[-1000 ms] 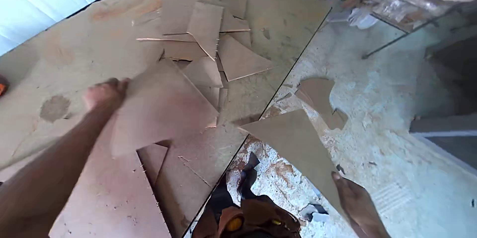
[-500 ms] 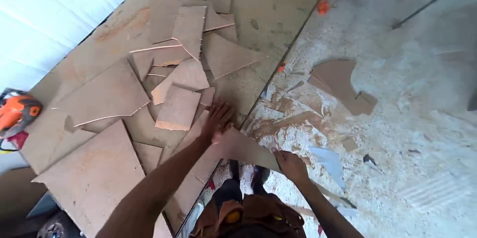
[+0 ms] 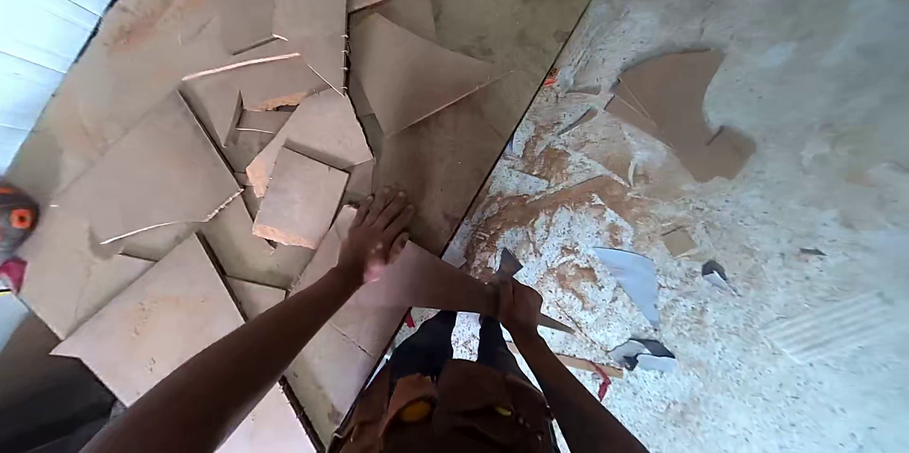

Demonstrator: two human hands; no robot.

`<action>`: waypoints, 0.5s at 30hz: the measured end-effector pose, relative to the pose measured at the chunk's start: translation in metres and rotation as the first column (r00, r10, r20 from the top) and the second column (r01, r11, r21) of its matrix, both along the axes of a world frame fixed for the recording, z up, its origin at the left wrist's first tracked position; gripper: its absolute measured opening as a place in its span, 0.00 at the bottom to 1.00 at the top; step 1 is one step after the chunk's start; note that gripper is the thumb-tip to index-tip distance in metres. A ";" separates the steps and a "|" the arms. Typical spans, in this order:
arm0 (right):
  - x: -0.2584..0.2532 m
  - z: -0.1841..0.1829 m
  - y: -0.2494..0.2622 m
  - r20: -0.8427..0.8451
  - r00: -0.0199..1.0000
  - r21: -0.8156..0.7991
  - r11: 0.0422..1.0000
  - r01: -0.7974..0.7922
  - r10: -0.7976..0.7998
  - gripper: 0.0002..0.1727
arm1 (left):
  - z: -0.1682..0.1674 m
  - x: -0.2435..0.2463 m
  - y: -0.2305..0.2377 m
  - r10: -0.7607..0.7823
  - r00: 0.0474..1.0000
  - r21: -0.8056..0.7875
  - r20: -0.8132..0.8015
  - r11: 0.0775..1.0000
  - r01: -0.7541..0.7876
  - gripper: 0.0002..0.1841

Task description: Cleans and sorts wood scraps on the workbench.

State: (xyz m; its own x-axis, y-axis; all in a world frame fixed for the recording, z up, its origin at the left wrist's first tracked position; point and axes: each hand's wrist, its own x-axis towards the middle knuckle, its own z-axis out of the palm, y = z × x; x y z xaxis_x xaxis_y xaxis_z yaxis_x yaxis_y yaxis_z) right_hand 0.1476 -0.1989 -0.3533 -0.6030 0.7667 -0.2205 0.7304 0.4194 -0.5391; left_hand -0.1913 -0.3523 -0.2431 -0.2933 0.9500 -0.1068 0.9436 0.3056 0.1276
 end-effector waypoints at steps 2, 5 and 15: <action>-0.008 0.029 0.010 0.118 0.992 0.046 0.998 -0.046 0.041 0.38 | 0.003 -0.004 0.004 0.017 1.000 -0.001 -0.019 1.000 -0.017 0.31; -0.015 0.088 0.015 0.376 0.919 -0.025 0.993 -0.118 0.119 0.37 | -0.001 0.005 -0.014 0.057 0.998 -0.003 0.002 0.998 -0.057 0.31; -0.054 0.046 0.013 0.255 0.937 -0.016 0.970 -0.242 0.238 0.35 | -0.006 -0.008 -0.062 0.009 0.999 0.091 0.048 0.996 -0.013 0.27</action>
